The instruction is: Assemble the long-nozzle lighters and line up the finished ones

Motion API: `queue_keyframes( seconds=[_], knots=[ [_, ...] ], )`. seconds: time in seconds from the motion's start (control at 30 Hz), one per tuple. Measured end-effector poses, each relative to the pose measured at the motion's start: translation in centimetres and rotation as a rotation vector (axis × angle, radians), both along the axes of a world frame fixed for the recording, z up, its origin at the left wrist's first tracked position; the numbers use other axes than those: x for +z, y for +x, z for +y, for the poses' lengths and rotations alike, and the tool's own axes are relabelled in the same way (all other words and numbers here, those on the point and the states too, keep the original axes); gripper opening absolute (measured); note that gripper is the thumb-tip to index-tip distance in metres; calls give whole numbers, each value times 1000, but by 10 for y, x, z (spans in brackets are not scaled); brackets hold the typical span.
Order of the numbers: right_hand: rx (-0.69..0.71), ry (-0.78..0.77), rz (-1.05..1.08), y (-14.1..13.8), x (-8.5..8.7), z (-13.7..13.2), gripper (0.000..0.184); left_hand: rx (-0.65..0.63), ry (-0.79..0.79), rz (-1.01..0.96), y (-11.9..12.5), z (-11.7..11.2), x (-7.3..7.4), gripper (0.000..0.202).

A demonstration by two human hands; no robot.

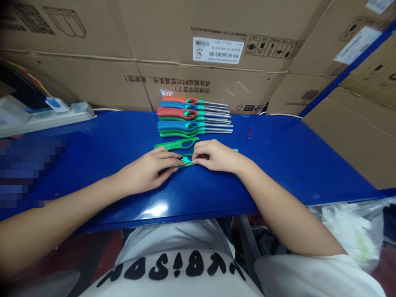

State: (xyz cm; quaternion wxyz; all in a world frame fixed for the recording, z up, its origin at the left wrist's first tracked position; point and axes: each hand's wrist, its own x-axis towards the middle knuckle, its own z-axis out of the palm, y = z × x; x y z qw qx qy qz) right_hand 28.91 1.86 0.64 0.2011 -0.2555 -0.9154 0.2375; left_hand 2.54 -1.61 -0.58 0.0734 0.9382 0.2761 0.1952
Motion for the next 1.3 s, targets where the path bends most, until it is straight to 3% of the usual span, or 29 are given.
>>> queue_keyframes(
  seconds=[0.93, 1.3],
  knots=[
    [-5, -79, -15, 0, 6, 0, 13, -18, -16, -26, 0, 2, -1, 29],
    [-49, -23, 24, -2, 5, 0, 11, -24, -39, -34, 0, 4, 0, 28]
  ],
)
